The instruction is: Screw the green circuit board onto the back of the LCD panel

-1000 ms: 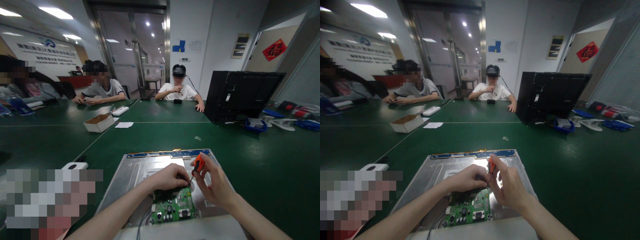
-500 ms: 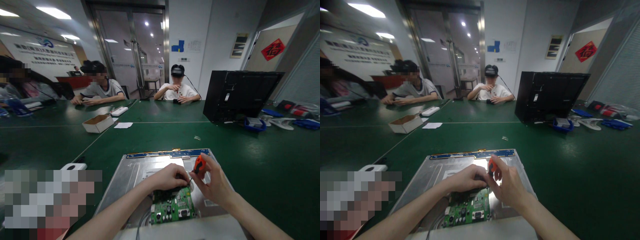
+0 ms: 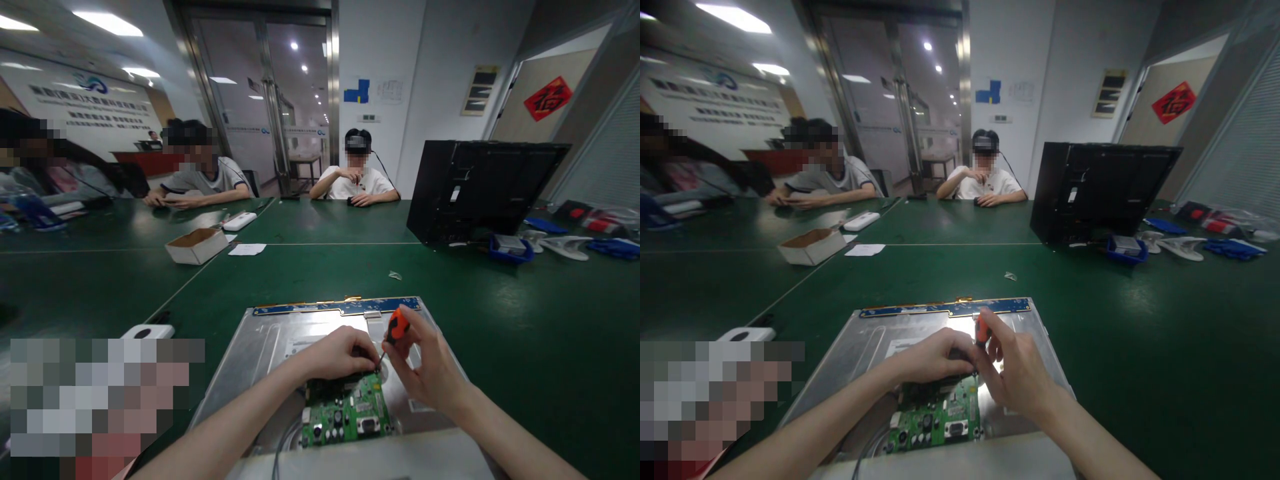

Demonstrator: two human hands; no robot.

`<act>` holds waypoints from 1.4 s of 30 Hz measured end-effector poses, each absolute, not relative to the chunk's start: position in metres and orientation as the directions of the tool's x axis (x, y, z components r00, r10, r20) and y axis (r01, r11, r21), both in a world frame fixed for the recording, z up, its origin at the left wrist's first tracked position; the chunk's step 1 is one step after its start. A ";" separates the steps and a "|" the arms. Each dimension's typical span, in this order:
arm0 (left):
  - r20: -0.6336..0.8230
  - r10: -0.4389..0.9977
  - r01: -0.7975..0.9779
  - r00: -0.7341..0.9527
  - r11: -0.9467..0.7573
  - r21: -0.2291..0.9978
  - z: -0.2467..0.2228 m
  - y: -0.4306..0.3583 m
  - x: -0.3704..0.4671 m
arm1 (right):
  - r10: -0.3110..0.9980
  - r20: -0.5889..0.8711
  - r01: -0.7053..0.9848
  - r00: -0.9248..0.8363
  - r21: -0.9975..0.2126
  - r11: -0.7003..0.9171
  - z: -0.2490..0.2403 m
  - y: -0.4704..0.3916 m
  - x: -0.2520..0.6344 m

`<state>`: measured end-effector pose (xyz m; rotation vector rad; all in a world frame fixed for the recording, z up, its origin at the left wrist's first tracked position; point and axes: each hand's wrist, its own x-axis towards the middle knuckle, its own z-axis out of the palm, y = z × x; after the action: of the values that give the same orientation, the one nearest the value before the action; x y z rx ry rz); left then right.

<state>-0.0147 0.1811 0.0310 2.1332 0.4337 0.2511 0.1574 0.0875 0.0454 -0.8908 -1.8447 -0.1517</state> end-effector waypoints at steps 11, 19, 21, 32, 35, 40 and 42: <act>0.020 0.393 0.204 0.919 -0.519 0.830 0.029 0.182 -0.015 | 0.531 0.821 0.607 -0.211 -0.315 0.730 0.042 0.087 0.158; 0.017 0.391 0.208 0.920 -0.526 0.825 0.030 0.181 -0.015 | 0.497 0.844 0.633 -0.203 -0.274 0.724 0.045 0.087 0.157; 0.021 0.392 0.207 0.920 -0.532 0.821 0.030 0.182 -0.015 | 0.485 0.853 0.643 -0.195 -0.263 0.720 0.046 0.088 0.157; 0.022 0.380 0.199 0.925 -0.533 0.822 0.030 0.182 -0.014 | 0.524 0.824 0.612 -0.218 -0.303 0.730 0.040 0.087 0.159; 0.025 0.382 0.197 0.924 -0.529 0.825 0.030 0.182 -0.014 | 0.534 0.817 0.597 -0.217 -0.321 0.735 0.039 0.087 0.159; 0.031 0.388 0.191 0.921 -0.520 0.833 0.030 0.181 -0.015 | 0.497 0.844 0.638 -0.202 -0.272 0.720 0.042 0.088 0.158; 0.032 0.396 0.193 0.918 -0.515 0.835 0.031 0.180 -0.015 | 0.478 0.857 0.641 -0.195 -0.258 0.723 0.043 0.089 0.157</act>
<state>-0.0145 0.1803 0.0306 2.1238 0.4197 0.2701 0.1573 0.0887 0.0426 -0.8717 -1.8435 -0.1880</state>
